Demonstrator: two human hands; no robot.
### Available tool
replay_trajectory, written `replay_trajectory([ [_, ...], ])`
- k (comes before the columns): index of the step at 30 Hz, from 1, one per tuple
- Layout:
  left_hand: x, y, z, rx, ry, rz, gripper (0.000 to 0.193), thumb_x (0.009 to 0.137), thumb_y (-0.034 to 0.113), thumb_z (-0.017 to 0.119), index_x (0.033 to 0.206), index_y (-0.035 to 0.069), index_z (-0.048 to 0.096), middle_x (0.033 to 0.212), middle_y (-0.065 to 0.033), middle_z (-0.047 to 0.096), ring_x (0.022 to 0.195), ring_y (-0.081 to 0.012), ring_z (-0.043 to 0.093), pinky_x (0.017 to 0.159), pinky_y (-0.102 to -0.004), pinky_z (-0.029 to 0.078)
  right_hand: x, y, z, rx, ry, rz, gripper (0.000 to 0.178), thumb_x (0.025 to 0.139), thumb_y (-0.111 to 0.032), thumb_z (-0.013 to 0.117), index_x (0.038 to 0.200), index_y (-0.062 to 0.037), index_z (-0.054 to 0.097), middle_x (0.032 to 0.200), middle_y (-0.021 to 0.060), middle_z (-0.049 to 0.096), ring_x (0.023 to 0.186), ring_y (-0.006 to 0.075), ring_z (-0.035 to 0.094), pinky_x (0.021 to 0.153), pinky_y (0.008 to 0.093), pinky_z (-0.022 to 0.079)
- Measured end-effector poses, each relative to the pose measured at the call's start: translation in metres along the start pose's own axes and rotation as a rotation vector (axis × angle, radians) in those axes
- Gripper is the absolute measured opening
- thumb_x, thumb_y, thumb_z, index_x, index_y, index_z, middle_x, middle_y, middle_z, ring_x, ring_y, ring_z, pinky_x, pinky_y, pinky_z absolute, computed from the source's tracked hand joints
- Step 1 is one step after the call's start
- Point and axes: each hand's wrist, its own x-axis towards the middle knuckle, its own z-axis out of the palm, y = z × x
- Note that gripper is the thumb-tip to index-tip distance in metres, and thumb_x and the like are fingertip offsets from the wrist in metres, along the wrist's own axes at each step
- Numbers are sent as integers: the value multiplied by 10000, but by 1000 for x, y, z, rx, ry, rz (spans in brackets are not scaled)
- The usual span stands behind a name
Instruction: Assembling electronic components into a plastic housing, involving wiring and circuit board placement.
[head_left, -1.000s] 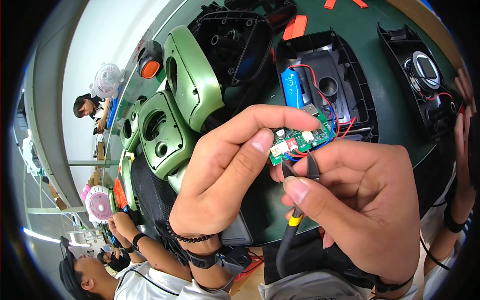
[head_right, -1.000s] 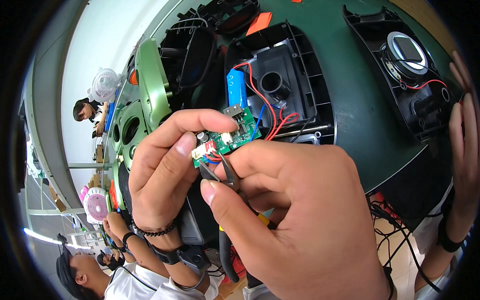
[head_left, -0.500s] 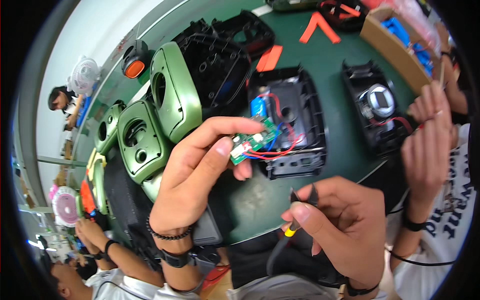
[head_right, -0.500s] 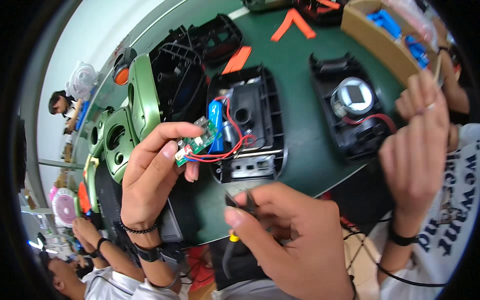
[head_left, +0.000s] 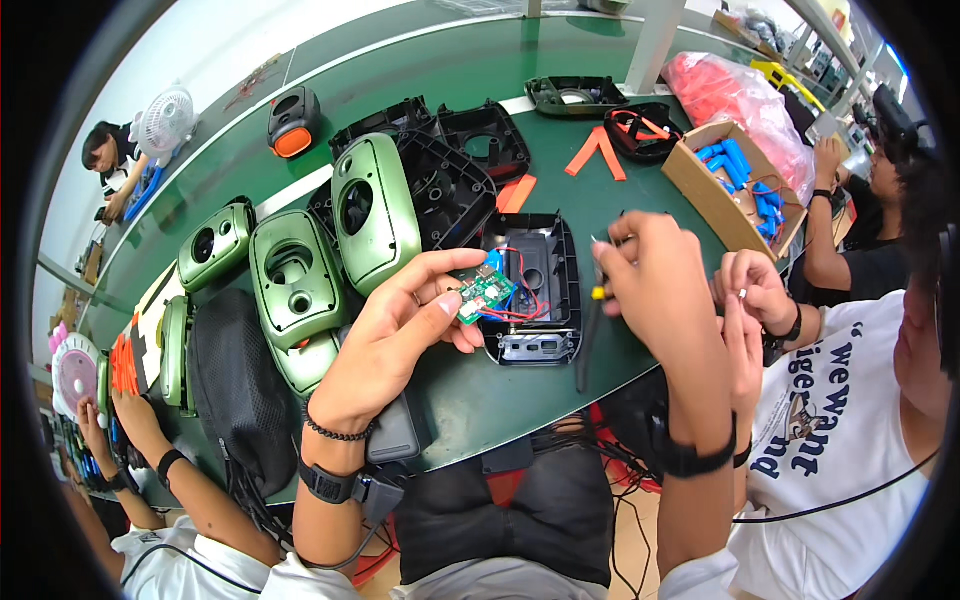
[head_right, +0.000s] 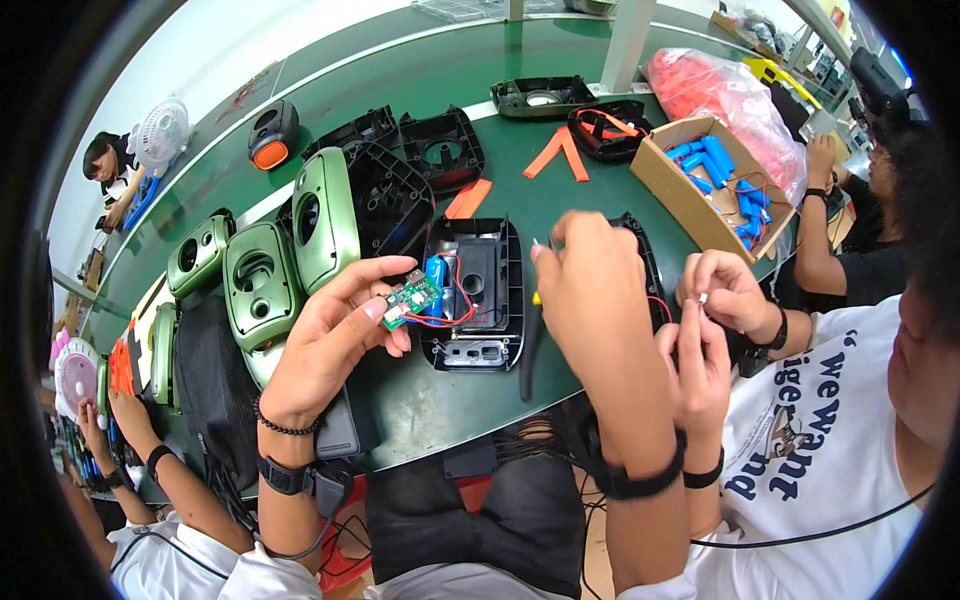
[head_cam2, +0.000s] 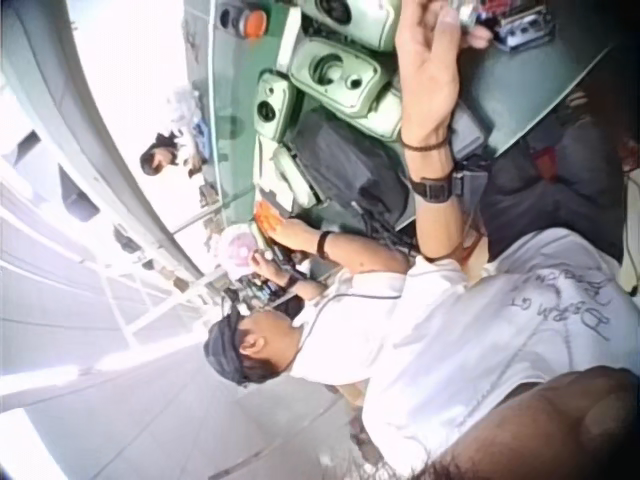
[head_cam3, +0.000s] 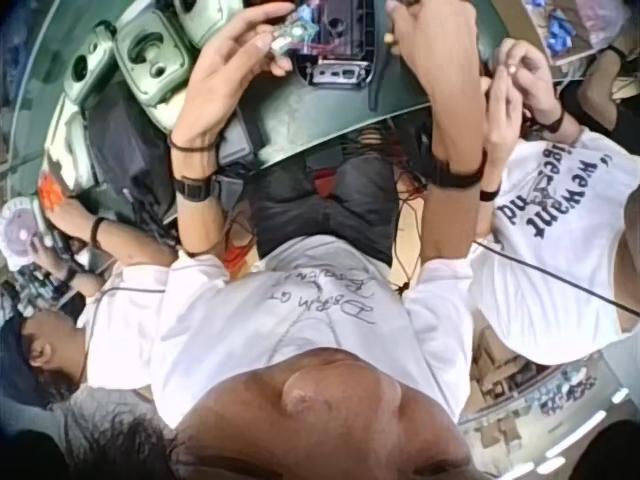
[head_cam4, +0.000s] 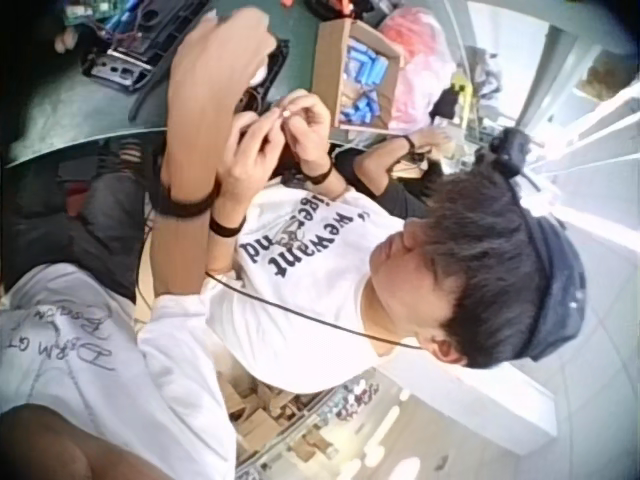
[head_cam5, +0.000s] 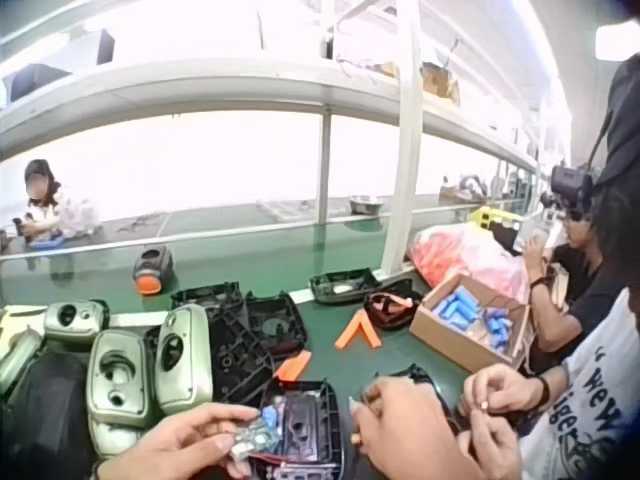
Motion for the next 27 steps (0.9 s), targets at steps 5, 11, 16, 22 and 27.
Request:
replay_trajectory([
  [5, 5, -2, 6, -31, -22, 5, 451, 1111, 154, 588, 1517, -30, 520, 1080, -47, 636, 928, -139, 688, 856, -286, 560, 55, 15, -6, 119, -72, 107, 328, 977, -68, 711, 1263, 86, 661, 1074, 222, 778, 841, 222, 801, 691, 326, 644],
  [11, 4, 1, 10, -23, -15, 7, 429, 1125, 152, 551, 1519, -18, 531, 1084, -47, 652, 970, -134, 699, 885, -289, 569, 23, 7, -19, 156, 174, -173, 264, 987, -46, 695, 1224, 70, 699, 1134, 206, 784, 1079, 268, 781, 977, 362, 608],
  [16, -3, -2, 2, 1, -16, 6, 498, 1094, 116, 596, 1560, -25, 496, 1099, -65, 655, 978, -157, 714, 878, -303, 583, -80, -17, -54, 335, 483, -5, 215, 945, -29, 745, 1154, 18, 731, 1032, 116, 737, 901, 226, 701, 864, 348, 549],
  [22, 0, 2, 7, -1, -94, -12, 526, 1079, 78, 616, 1577, -20, 478, 1134, -83, 674, 1022, -185, 739, 905, -304, 600, -102, 32, -87, -57, 458, -29, 222, 898, -41, 765, 1107, 30, 746, 1007, 136, 735, 935, 239, 701, 874, 350, 544],
  [27, -2, -1, 4, 2, -125, -8, 521, 1085, 70, 604, 1580, -21, 470, 1139, -90, 678, 1036, -186, 739, 923, -309, 598, -96, 32, -74, 148, 352, 101, 153, 911, -59, 776, 1025, 41, 762, 911, 127, 778, 833, 190, 722, 807, 320, 557],
])
